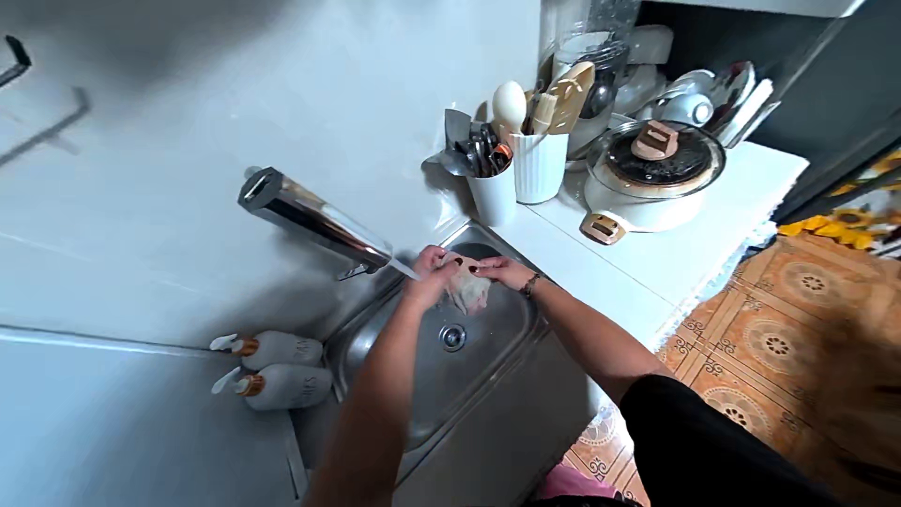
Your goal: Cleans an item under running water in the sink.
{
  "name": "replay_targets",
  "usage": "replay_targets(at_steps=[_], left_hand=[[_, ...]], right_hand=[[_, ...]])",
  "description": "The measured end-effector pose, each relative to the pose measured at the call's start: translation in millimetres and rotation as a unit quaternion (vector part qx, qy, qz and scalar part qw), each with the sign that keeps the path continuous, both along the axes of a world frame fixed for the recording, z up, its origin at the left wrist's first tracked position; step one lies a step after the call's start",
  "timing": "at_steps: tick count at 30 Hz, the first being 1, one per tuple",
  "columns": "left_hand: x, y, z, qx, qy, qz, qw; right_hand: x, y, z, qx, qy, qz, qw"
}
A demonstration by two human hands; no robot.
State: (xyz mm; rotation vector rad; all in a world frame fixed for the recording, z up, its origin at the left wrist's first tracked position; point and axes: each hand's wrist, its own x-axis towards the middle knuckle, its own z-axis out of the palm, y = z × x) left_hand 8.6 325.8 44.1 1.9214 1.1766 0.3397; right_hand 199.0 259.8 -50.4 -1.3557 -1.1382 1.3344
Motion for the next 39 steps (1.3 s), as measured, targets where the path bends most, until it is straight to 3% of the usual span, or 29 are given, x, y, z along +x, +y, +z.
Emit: replay_targets(at_steps=[6, 11, 15, 18, 21, 24, 26, 30, 35, 37, 39], left_hand=[[7.6, 7.4, 28.9, 0.007, 0.047, -0.101, 0.994], [1.4, 6.7, 42.0, 0.01, 0.043, -0.065, 0.997], [-6.5, 1.5, 39.6, 0.024, 0.173, -0.029, 0.984], [-13.6, -1.6, 35.5, -0.036, 0.236, -0.069, 0.969], [-17.7, -5.3, 22.9, -0.061, 0.111, -0.103, 0.987], [-16.9, -7.5, 10.9, -0.051, -0.088, -0.011, 0.995], [-17.6, -9.6, 6.0, -0.071, -0.2, 0.018, 0.977], [-25.2, -12.5, 2.9, -0.099, -0.232, 0.008, 0.968], [-19.5, -4.3, -14.1, 0.084, -0.323, 0.056, 0.941], [-12.0, -3.2, -14.5, 0.138, -0.35, 0.048, 0.925], [-8.9, -2.8, -17.0, 0.148, -0.329, -0.003, 0.933]], right_hand=[[31.0, -4.7, 3.5, 0.094, 0.016, -0.082, 0.992], [18.6, 0.8, 37.9, 0.124, 0.007, -0.016, 0.992], [-13.8, 4.1, 74.0, 0.147, -0.071, 0.037, 0.986], [-32.4, 5.9, 96.7, 0.153, -0.078, 0.06, 0.983], [-34.6, 26.5, 101.5, 0.167, -0.1, 0.107, 0.975], [-38.8, 28.9, 119.2, 0.164, -0.105, 0.09, 0.977], [-29.8, 37.1, 125.2, 0.235, -0.064, 0.096, 0.965], [-15.5, 31.6, 140.6, 0.298, 0.004, 0.081, 0.951], [-5.7, 27.8, 103.5, 0.266, -0.063, 0.056, 0.96], [-8.7, 24.0, 96.3, 0.262, -0.031, 0.043, 0.964], [-14.2, 20.6, 97.8, 0.269, 0.017, 0.033, 0.962]])
